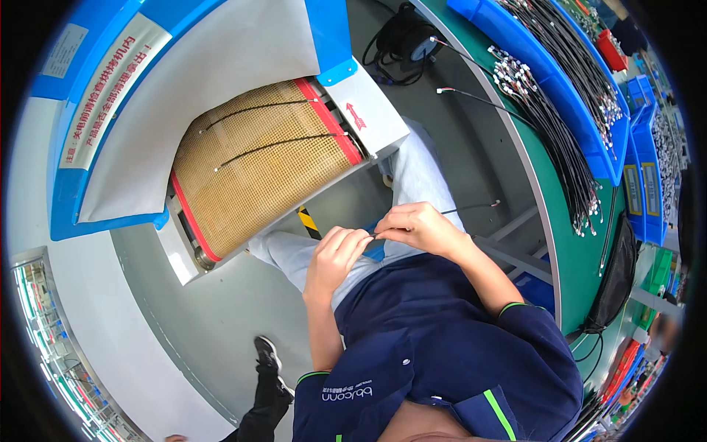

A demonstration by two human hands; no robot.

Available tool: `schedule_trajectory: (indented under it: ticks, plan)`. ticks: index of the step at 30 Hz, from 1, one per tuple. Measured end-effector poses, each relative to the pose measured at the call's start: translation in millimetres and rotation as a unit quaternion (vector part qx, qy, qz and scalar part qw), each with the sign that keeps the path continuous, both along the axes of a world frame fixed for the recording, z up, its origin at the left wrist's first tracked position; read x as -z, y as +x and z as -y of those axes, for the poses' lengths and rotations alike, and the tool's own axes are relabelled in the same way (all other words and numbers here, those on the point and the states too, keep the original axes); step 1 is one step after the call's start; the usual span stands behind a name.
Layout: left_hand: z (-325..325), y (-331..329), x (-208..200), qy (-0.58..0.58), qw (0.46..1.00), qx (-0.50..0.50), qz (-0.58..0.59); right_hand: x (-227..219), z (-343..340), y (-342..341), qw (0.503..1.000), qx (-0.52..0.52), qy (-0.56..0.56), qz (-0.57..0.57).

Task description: Manually assemble and check electrical components at a factory workstation.

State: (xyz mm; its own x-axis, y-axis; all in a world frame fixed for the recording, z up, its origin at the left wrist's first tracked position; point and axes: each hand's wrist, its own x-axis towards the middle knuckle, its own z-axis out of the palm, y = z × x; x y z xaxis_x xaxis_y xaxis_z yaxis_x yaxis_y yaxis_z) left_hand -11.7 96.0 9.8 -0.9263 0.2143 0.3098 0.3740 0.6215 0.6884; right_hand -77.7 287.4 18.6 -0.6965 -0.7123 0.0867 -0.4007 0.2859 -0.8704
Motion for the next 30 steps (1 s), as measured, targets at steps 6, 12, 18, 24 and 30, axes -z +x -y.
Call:
schedule_trajectory:
  ticks: [6, 12, 18, 24, 30]
  plan:
    - [-4, -2, 4, 0.002, 0.996, -0.029, -0.079, 1, 1, 0, 0.998, 0.007, -0.06, 0.017]
    - [-6, 2, 8, 0.031, 0.997, -0.022, -0.06, 0, 0, 1, 0.998, -0.001, -0.05, 0.04]
    - [-6, 3, 11, 0.05, 0.995, -0.05, -0.065, 0, -9, -4, 0.999, 0.003, -0.038, 0.035]
    - [-7, 0, 10, 0.043, 0.996, -0.036, -0.068, -2, -6, -3, 0.999, 0.009, -0.036, 0.024]
    - [23, 6, 11, -0.005, 0.994, -0.111, -0.016, 0, -31, -22, 0.997, 0.024, 0.037, -0.062]
